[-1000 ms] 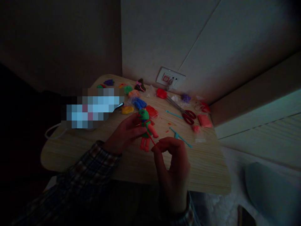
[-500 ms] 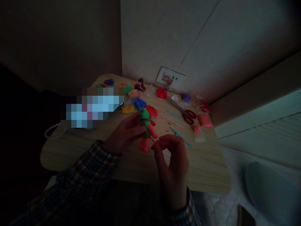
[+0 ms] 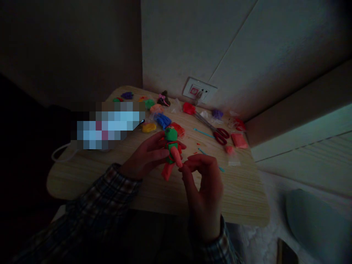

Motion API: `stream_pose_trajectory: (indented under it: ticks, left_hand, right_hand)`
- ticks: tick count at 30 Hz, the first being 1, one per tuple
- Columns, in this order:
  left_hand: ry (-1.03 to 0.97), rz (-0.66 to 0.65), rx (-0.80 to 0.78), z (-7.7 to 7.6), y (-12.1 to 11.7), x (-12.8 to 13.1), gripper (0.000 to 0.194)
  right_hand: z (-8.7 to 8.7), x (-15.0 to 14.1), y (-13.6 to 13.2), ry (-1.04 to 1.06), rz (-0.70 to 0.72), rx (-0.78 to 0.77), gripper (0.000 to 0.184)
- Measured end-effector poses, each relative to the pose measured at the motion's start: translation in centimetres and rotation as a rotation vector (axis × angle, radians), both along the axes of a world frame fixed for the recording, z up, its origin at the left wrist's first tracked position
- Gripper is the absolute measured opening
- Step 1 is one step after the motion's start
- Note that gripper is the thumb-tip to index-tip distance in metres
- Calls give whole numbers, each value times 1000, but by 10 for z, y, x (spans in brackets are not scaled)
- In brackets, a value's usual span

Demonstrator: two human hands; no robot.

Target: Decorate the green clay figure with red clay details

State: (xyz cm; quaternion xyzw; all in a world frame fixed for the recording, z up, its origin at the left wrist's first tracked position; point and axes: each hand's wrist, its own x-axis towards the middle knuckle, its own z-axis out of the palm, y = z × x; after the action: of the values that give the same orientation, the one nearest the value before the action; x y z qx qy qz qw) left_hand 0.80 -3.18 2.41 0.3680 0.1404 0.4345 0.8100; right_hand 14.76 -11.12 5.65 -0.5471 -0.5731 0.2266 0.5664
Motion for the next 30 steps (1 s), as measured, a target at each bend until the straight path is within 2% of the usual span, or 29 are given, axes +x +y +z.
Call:
stream_pose_trajectory:
  ticks: [8, 14, 18, 30]
  left_hand:
    - [-19, -54, 41, 2, -1, 1, 29]
    - [30, -24, -9, -1, -1, -1, 35]
    - [-11, -29, -21, -3, 0, -1, 36]
    - [-23, -83, -17, -2, 0, 1, 32]
  right_hand:
    - [1, 2, -1, -18, 4, 12, 19]
    - [4, 2, -1, -39, 26, 31, 20]
    - [7, 2, 0, -54, 43, 44, 22]
    - [10, 4, 4, -137, 63, 57, 19]
